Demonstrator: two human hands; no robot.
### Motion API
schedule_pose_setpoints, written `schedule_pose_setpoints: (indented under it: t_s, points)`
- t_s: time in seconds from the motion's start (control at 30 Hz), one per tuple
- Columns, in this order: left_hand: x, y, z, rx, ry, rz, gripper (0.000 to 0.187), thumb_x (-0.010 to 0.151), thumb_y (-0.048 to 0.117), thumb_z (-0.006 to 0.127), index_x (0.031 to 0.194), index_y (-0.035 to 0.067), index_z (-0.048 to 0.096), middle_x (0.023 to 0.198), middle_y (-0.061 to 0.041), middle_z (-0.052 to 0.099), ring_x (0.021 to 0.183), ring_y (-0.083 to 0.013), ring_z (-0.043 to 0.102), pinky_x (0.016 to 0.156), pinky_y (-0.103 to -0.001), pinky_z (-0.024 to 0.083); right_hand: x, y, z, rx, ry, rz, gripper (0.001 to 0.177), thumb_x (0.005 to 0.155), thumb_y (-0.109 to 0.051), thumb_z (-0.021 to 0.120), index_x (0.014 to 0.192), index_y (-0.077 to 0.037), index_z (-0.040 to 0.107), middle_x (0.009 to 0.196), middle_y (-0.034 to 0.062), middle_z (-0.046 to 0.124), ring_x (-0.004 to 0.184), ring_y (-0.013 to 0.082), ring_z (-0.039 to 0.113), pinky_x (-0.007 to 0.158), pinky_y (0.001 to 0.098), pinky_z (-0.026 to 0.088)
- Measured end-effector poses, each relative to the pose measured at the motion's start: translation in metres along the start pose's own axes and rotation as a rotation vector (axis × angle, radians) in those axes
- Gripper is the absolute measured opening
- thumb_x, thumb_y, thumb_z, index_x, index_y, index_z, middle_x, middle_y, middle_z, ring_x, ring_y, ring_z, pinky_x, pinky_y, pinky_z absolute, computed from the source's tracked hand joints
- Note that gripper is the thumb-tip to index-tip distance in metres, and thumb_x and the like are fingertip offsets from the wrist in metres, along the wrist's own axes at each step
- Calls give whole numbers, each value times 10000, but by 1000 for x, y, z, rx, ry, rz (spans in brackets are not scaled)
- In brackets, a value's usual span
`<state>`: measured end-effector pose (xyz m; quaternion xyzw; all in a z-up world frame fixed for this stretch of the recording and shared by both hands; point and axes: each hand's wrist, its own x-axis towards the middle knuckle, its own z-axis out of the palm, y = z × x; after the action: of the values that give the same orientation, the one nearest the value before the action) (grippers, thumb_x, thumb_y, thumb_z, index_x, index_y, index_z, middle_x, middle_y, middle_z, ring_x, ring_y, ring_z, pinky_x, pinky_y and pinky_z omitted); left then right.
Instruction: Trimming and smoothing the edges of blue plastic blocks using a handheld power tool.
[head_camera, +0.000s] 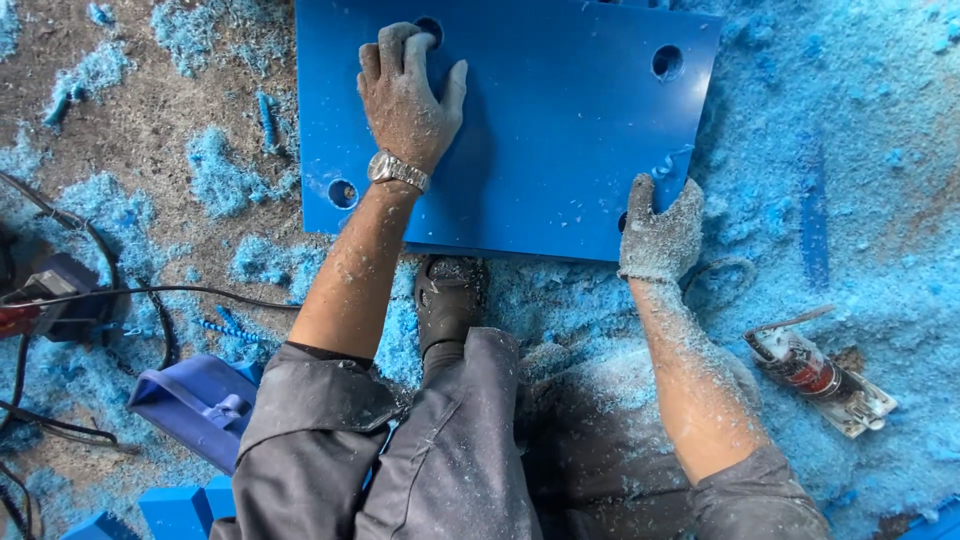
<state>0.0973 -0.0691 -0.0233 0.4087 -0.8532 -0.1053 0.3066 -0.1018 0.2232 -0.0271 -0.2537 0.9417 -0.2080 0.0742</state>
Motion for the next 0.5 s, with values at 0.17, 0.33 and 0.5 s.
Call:
schedule_pose_setpoints:
  t_s: [0.17,0.33,0.5]
  points:
    - [-1,-24,1,-74,-54,-59,399,922,369,885,1184,122,713,1340,-90,501,1188,-325,464,933,-526,426,1,-4,-3,0,63,-53,682,1080,-569,660,1430,-6,499,1180,197,675,1008,333,702,763,508,581]
    - [6,-34,6,-234,-42,-122,370,811,346,969,1009,140,733,1351,-134,470,1241,-376,445,946,-574,402,2,-17,-14,117,-45,48,532,1053,-519,665,1354,-90,575,1044,104,714,898,261,717,733,475,564]
    - [9,-38,-2,-252,-42,-59,327,865,314,971,983,142,719,1353,-114,514,1212,-354,502,968,-535,472,1,-16,-10,124,-22,32,522,1060,-513,661,1353,-88,579,1056,100,722,911,255,726,744,470,577]
